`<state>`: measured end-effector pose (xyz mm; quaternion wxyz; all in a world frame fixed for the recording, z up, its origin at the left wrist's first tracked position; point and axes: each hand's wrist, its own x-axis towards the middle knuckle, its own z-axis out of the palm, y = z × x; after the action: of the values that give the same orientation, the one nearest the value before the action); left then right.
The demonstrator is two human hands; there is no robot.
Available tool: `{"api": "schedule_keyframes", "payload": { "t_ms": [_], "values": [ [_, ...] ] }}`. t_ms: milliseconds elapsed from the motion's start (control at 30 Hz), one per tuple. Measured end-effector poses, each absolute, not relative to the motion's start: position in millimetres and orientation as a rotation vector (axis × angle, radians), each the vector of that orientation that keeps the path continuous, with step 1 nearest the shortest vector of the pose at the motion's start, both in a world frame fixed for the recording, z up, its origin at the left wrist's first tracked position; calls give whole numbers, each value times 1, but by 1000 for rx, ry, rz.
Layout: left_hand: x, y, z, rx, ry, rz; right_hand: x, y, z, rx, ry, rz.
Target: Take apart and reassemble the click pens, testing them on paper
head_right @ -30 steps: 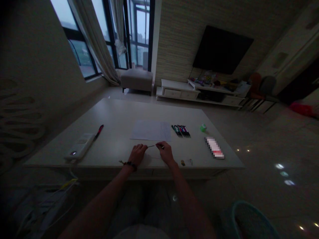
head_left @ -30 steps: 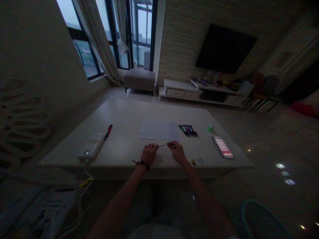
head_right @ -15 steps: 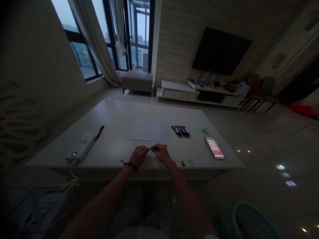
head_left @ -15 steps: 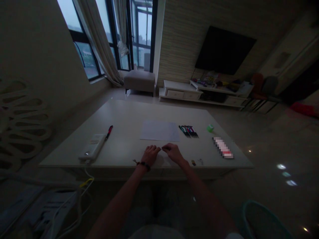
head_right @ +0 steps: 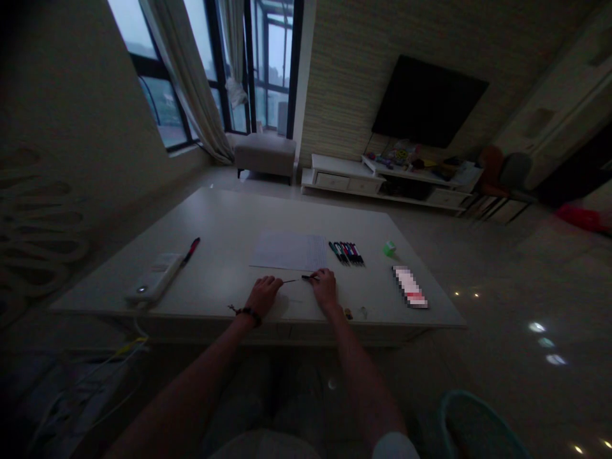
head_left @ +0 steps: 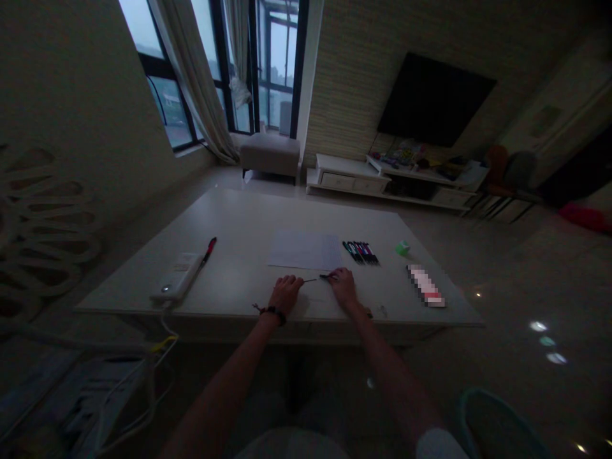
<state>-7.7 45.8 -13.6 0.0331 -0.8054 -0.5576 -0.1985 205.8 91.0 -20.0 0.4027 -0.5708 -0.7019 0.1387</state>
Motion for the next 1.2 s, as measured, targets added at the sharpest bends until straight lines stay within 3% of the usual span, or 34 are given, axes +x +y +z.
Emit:
{"api": "schedule_keyframes", "payload": {
  "t_ms": [167,700,1200],
  "values": [
    [-7,45,-12,-2483,-1703,-625,209,69,-5,-1294,-1751,607],
    [-7,42,-11,-2550,-1630,-675,190,59,14,-1183,-1871,606],
    [-8,40,-20,-2584,-1549,-714,161,59,9,-1291,-1798,899]
  ]
}}
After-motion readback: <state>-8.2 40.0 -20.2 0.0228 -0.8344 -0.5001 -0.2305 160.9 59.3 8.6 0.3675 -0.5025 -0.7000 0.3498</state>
